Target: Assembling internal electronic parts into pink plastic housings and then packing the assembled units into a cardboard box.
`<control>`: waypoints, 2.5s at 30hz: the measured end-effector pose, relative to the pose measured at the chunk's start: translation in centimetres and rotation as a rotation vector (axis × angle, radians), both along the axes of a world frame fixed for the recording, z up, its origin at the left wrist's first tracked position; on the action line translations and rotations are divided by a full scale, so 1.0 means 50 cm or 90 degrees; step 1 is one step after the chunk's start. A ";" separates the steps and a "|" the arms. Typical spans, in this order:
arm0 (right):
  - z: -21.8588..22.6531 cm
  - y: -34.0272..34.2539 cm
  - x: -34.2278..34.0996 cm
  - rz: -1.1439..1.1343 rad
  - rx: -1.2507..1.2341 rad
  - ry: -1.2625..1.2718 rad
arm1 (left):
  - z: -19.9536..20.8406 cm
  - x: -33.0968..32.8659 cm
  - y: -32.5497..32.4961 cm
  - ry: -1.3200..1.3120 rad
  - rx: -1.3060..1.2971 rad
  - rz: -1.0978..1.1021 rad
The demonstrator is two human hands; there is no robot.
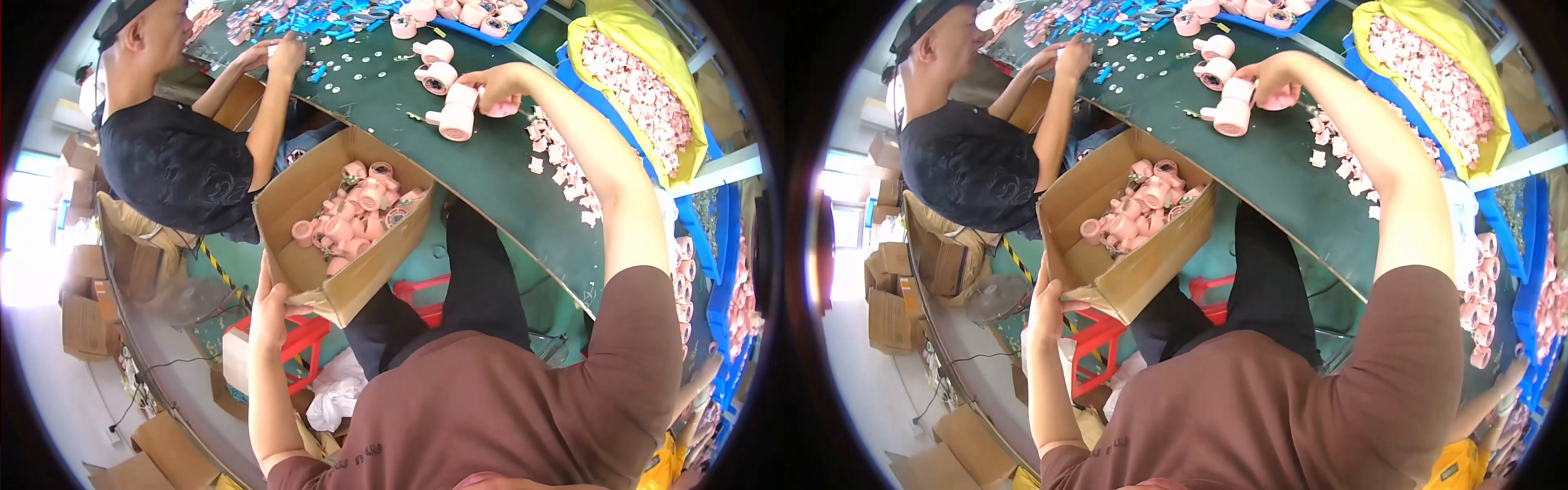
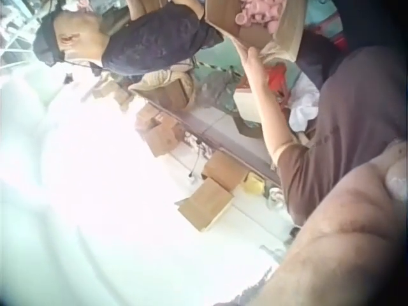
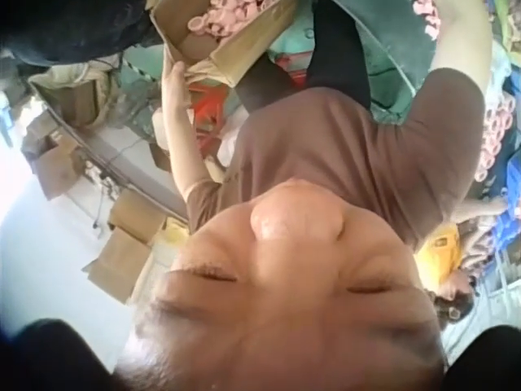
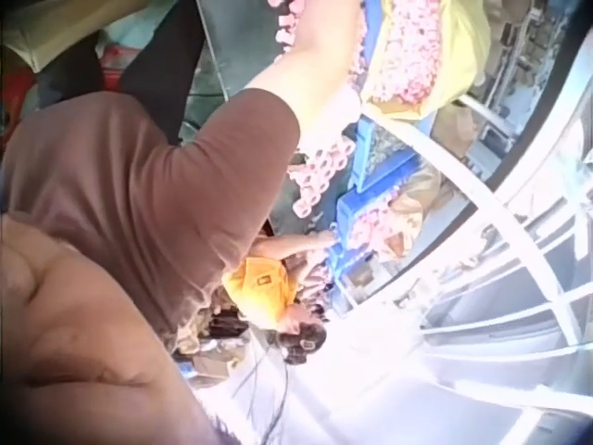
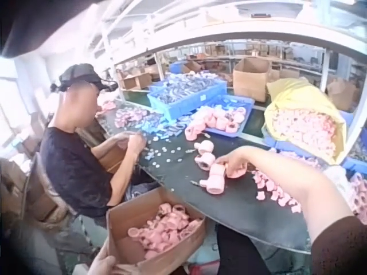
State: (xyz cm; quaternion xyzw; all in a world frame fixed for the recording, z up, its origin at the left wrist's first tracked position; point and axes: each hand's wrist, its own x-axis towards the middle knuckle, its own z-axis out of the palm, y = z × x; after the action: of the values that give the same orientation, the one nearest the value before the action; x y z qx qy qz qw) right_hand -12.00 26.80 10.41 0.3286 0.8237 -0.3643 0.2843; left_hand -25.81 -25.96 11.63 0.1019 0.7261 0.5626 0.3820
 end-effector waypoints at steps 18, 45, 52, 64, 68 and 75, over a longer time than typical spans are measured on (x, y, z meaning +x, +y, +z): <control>-0.081 -0.069 -0.200 -0.290 0.433 0.430 | 0.009 -0.001 -0.003 0.002 0.014 -0.022; -0.263 -0.549 0.074 -0.854 -0.691 0.211 | 0.012 0.040 -0.014 0.053 -0.052 -0.059; -0.442 -0.561 0.087 -0.739 -0.921 0.162 | 0.000 -0.015 0.039 0.112 -0.210 -0.183; -0.614 -0.568 0.055 -0.931 -0.645 0.109 | -0.846 -0.305 -0.098 0.096 -0.053 -0.307; -0.741 -0.495 0.100 -0.926 -0.482 0.165 | -0.797 -0.143 0.144 -0.161 -0.114 -0.109; -0.918 -0.399 0.107 -0.945 -0.489 0.287 | -0.609 -0.058 0.200 -0.086 -0.160 -0.260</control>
State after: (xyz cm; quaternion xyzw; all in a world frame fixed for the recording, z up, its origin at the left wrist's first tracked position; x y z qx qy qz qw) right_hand -6.64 6.86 -35.47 0.5826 0.2529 -0.7651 -0.1057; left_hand -28.69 -15.98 -18.82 0.1607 0.7276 0.3844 0.5450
